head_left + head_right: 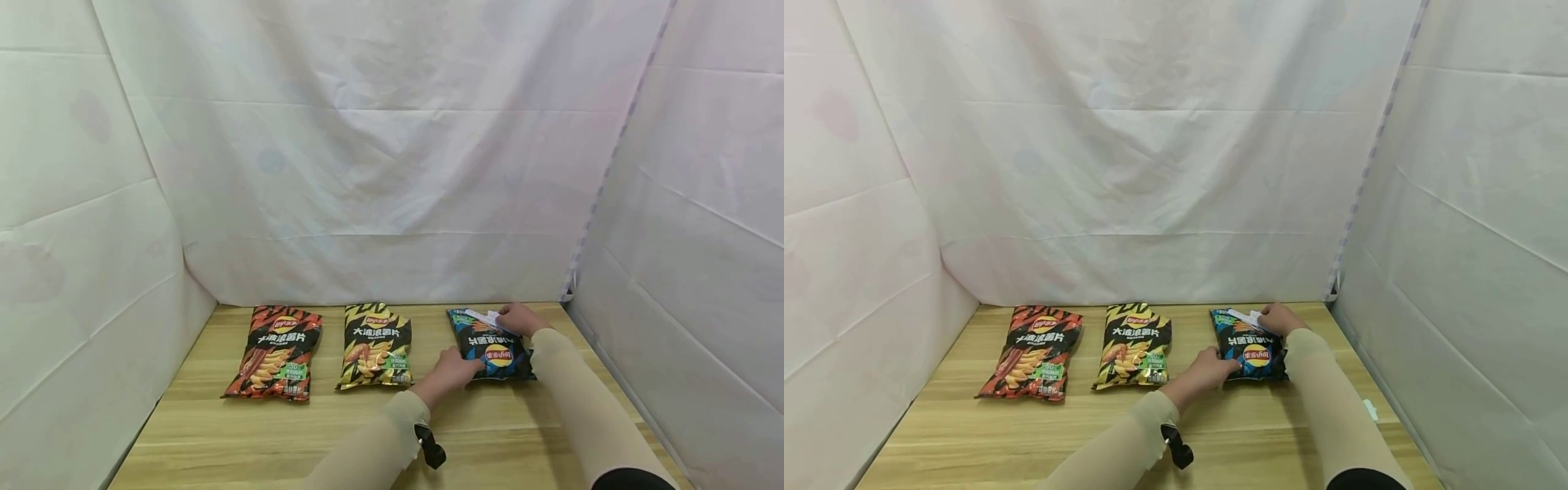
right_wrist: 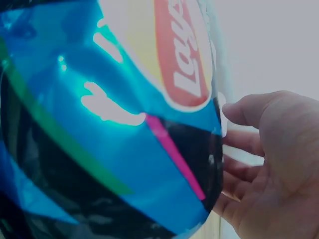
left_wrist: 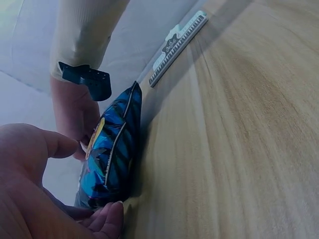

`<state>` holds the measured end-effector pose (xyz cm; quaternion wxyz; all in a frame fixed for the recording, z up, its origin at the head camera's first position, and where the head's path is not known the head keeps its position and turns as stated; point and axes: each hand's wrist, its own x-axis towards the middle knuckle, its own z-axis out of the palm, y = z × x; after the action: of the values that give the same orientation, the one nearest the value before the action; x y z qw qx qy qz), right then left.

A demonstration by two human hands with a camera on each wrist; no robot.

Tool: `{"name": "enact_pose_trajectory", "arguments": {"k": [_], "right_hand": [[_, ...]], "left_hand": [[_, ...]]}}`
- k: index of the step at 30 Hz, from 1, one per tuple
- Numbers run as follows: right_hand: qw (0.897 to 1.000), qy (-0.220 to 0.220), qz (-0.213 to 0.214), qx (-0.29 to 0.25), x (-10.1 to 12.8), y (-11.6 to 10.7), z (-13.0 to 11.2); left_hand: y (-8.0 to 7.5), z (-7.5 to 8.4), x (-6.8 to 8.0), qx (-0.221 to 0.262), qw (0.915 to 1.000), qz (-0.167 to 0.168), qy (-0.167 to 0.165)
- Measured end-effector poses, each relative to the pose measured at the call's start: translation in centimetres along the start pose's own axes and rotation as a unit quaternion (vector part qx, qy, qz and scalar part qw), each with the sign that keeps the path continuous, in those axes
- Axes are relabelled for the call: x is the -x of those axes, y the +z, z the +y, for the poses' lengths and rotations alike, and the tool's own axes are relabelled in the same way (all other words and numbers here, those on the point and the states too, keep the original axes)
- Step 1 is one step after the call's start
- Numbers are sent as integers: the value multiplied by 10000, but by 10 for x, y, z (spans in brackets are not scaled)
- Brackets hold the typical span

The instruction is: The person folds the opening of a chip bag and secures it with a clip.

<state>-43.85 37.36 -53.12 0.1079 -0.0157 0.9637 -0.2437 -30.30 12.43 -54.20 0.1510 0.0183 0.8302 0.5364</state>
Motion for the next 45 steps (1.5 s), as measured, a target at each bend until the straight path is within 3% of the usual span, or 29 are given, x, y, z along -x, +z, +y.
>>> {"name": "enact_pose_trajectory", "arguments": {"k": [4, 10, 18, 25, 30, 34, 40, 45], "right_hand": [[9987, 256, 223, -373, 10, -3, -11], [9859, 58, 775, -1484, 34, -3, -36], [9689, -639, 1084, -2132, 71, 12, -91], [9663, -603, 859, -2350, 90, 33, -130], [9634, -615, 723, -2508, 91, 52, -154], [9585, -586, 466, -2751, 87, 68, -165], [9508, -301, 76, -3081, 73, 89, -176], [9314, -66, -206, -3634, 63, 103, -184]], "left_hand": [[-3, 1, 2, 10, 9997, 58, 231], [-26, 15, 16, 146, 9984, -3, 552], [-93, 12, 24, 35, 9941, 102, 1078], [-154, -6, 32, 309, 9897, 482, 1309], [-191, -16, 37, 453, 9869, 953, 1217], [-210, -22, 39, 648, 9848, 1255, 1006], [-226, -39, 30, 788, 9821, 1594, 619], [-230, -52, 23, 824, 9817, 1667, 405]]}}
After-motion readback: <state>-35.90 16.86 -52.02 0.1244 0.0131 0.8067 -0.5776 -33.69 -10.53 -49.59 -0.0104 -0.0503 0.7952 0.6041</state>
